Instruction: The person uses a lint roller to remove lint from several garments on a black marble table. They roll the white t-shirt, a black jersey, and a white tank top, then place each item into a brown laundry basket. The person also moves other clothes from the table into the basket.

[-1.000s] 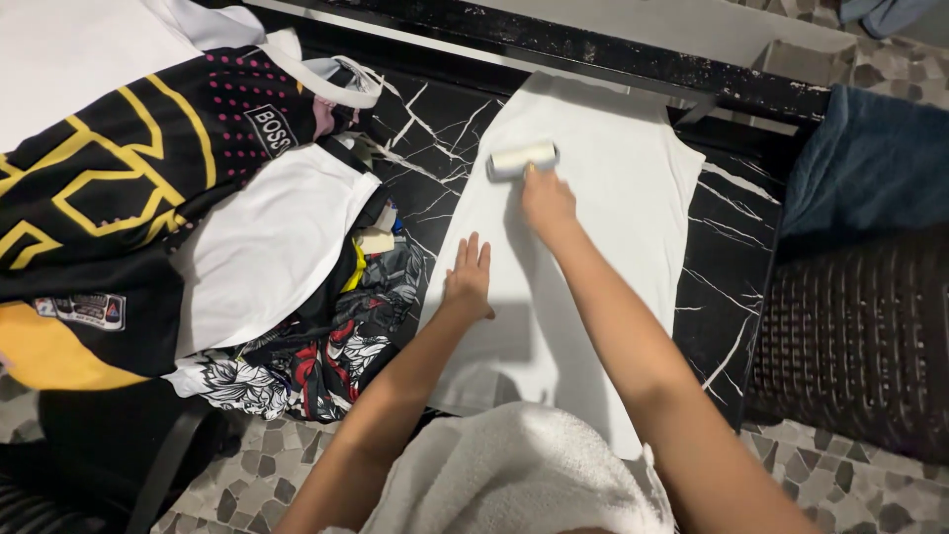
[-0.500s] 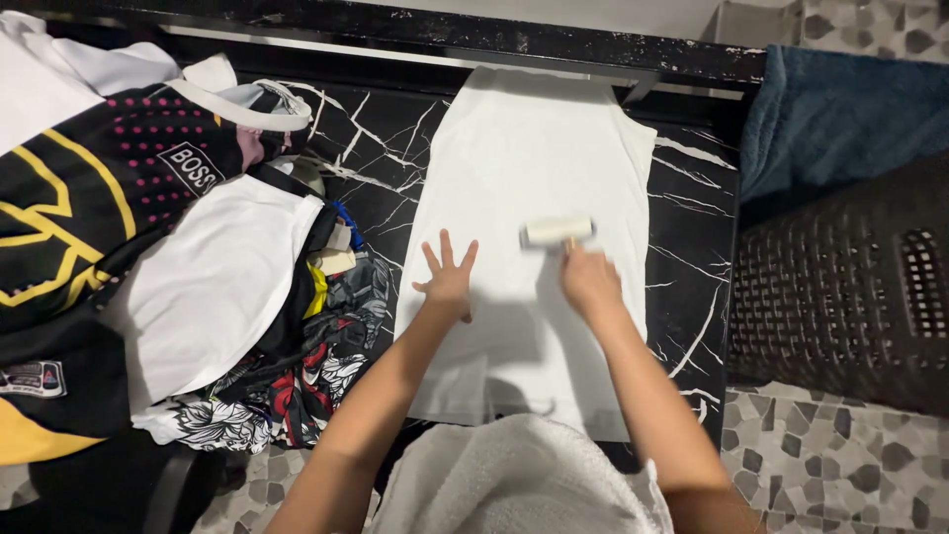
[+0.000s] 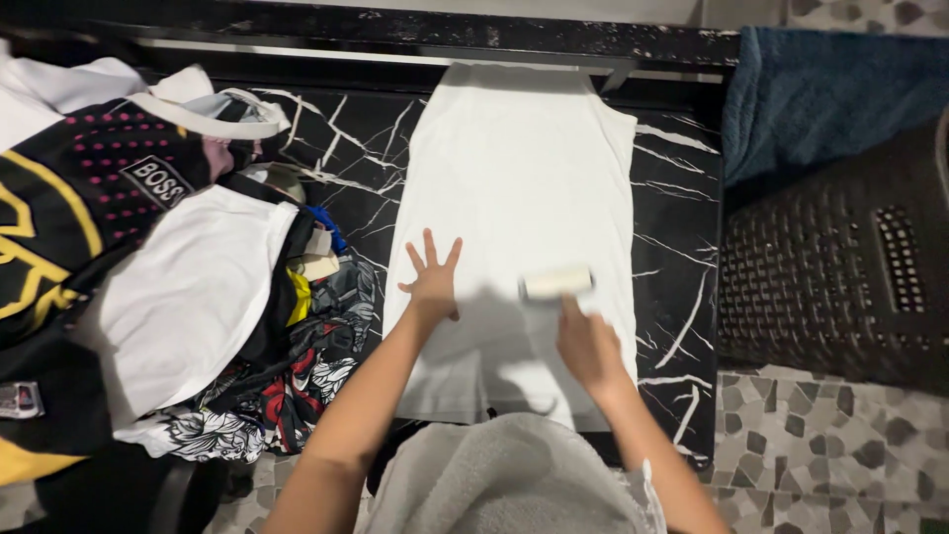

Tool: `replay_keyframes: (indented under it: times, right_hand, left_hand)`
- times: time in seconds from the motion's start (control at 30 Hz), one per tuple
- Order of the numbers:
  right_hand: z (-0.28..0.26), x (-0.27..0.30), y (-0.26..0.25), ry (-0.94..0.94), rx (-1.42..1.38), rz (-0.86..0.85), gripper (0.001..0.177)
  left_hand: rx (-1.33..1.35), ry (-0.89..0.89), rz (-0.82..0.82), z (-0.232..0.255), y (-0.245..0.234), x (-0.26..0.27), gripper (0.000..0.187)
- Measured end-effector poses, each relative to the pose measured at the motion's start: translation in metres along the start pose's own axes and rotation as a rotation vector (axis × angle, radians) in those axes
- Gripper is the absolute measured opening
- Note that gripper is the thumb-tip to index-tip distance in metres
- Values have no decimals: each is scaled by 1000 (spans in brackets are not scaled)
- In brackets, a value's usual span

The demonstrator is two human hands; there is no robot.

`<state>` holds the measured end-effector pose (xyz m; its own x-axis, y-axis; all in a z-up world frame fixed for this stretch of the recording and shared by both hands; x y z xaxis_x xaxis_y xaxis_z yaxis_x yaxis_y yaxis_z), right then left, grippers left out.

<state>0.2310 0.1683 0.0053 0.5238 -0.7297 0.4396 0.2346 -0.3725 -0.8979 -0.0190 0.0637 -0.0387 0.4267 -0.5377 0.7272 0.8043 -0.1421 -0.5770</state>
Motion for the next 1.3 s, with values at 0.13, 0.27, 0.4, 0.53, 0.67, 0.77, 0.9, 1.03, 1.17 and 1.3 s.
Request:
replay_keyframes:
  times: [0.13,0.27,0.4,0.53,0.67,0.77,0.9,1.03,1.17,1.3]
  right_hand:
    - [51,65,14,172,-24,-180,35]
    - [57,3,-7,196,-15,48,41]
    - [57,-134,-54,131,-22,374,42]
    - [65,-230,-80,62,-200,467,46]
    - [67,-178,-58,59,-176,534,44]
    - [74,-61,-18,14,-109,471,41]
    - [110,63,23,50,-281,344,51]
    - [125,63,52,248,-464,525,51]
    - [107,32,77,150,-404,704,39]
    - [121,46,109,208,-311,432,41]
  left_hand:
    - [32,52,9,-1,1,1,148]
    - [18,71,25,-1,2,2,149]
    - [39,104,70,-8,4,4,145]
    - [103,152,165,-20,5,9,136]
    - [146,204,239,-31,8,14,124]
    - [140,243,285,-34,12,21,114]
    - [103,289,339,-37,15,31,96]
    - [49,326,362,-43,35,29,65]
    - [-123,416,398,-52,56,22,28]
    - [-414,345,339,-71,68,23,22]
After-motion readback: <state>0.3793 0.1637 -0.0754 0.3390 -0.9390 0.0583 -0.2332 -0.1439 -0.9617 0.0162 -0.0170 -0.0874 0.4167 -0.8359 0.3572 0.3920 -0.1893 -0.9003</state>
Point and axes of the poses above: each hand's wrist, its own x-axis away from the middle knuckle, its own y-axis out of the palm, z = x × y, the point moved 6 cm from there along -x, towards the middle knuckle, and after that the axes turned 14 degrees about x, right-handed, at the moved point
